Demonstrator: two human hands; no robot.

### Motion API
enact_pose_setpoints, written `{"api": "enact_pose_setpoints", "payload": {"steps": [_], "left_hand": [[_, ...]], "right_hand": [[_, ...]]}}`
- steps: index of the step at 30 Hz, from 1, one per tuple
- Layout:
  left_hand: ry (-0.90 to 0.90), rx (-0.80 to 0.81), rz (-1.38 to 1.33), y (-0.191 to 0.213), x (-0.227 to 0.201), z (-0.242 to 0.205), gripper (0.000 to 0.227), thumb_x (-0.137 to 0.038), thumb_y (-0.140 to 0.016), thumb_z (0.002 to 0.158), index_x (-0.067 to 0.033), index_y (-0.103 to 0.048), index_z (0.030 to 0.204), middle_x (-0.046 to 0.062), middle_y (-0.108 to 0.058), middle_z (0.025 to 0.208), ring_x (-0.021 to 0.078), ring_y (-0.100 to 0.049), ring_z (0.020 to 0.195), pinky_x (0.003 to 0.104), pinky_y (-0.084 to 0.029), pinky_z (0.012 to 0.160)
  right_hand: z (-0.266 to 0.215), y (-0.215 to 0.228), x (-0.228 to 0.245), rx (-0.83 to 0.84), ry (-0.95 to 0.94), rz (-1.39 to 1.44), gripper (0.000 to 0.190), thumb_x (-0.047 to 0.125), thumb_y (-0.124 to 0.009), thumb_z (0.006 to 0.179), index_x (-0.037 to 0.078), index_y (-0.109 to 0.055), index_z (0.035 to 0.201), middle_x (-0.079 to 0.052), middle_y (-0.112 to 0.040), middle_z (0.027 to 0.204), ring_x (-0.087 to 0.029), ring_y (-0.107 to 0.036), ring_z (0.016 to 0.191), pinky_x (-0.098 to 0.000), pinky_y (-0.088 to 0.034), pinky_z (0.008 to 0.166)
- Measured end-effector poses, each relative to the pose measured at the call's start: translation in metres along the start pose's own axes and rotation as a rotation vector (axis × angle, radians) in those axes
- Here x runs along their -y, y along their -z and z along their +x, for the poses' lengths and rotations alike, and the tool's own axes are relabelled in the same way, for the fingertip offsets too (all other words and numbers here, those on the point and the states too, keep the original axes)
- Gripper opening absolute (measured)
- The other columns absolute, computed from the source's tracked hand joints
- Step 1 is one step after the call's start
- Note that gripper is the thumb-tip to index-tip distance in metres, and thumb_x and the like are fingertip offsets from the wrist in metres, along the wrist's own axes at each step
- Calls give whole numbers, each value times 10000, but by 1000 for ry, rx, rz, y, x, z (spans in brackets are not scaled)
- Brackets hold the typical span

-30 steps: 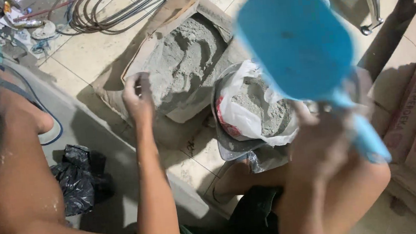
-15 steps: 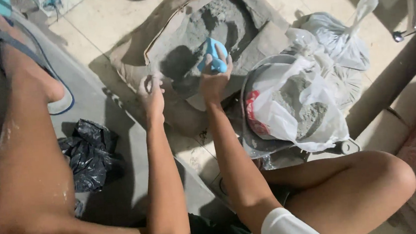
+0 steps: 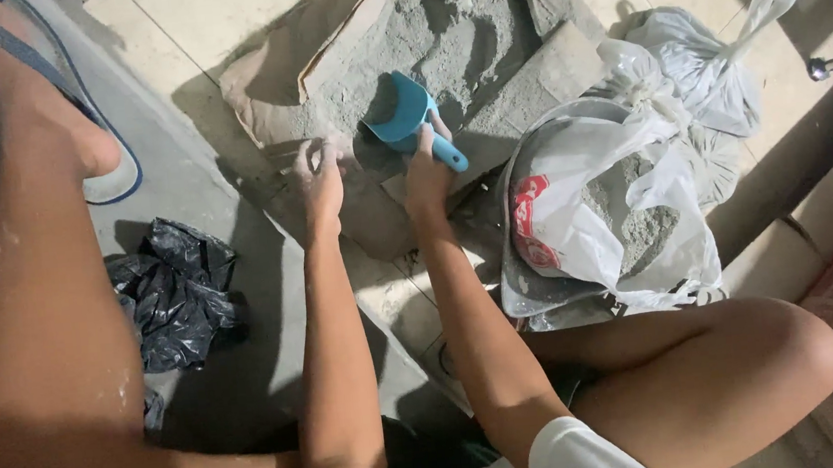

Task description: Scooping cement powder from a large bag into a smaller plastic bag using a blue plastic scoop.

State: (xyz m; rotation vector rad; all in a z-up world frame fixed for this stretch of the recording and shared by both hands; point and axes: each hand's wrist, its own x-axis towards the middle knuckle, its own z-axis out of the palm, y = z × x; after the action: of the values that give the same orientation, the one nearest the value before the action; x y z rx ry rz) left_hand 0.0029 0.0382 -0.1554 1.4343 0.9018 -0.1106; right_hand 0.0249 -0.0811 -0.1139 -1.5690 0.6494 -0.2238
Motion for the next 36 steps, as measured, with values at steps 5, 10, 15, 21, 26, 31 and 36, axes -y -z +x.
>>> {"api": "enact_pose_setpoints", "payload": {"steps": [5, 10, 15, 21, 26, 31, 36], "left_hand": [[28, 8, -22, -2, 5, 11, 724, -563, -597, 935, -149, -436, 1507, 62, -714, 1210, 165, -691, 1092, 416, -476, 984], [-63, -26, -52, 0, -3, 9, 536, -470, -565, 972, -177, -535, 1419, 40, -724, 1188, 147, -698, 1002, 419, -498, 940], [-175, -25, -86, 4, -21, -8, 437, -454, -562, 987, -168, -595, 1316, 27, -679, 1124, 130, -642, 940, 389, -487, 908], [-278, -46, -163, -4, -45, -13, 309, -441, -595, 994, -209, -643, 1193, 10, -643, 1048, 129, -611, 890, 359, -503, 863], [-416, -69, -173, -11, -59, -36, 260, -328, -605, 1012, -146, -676, 1184, 113, -664, 1105, 215, -659, 994, 429, -516, 937], [-462, -3, -1, -21, -73, -61, 227, -261, -510, 1062, -195, -640, 1236, 95, -641, 1135, 250, -687, 980, 479, -525, 886], [-530, 82, 84, -30, -91, -99, 202, -331, -570, 1073, -225, -621, 1238, 60, -651, 1129, 246, -686, 995, 439, -540, 894]], "right_hand": [[-21, 4, 27, 11, -171, 221, 401, 306, -545, 1092, 183, -584, 1472, -333, -490, 1503, -522, -448, 1411, -641, -532, 1054], [-47, 26, 51, -8, -193, 349, 480, 325, -560, 1058, 190, -511, 1516, -369, -434, 1517, -496, -438, 1422, -568, -594, 1070], [-85, 47, 101, 30, -158, 443, 542, 358, -541, 1070, 164, -438, 1566, -346, -372, 1566, -491, -389, 1453, -568, -569, 1094], [-132, 80, 194, -87, -296, 690, 718, 237, -596, 982, -67, -317, 1569, -425, -223, 1602, -540, -335, 1469, -655, -427, 1173], [-137, 114, 223, -23, -273, 734, 820, 328, -644, 980, -141, -278, 1544, -388, -188, 1625, -555, -360, 1450, -704, -432, 1149], [-115, 144, 199, 63, -158, 792, 694, 364, -553, 1034, 40, -320, 1601, -384, -47, 1642, -605, -229, 1489, -658, -429, 1163], [-118, 167, 220, 161, -130, 788, 616, 438, -490, 1053, 187, -364, 1601, -392, -45, 1619, -600, -201, 1495, -640, -425, 1176]]}}
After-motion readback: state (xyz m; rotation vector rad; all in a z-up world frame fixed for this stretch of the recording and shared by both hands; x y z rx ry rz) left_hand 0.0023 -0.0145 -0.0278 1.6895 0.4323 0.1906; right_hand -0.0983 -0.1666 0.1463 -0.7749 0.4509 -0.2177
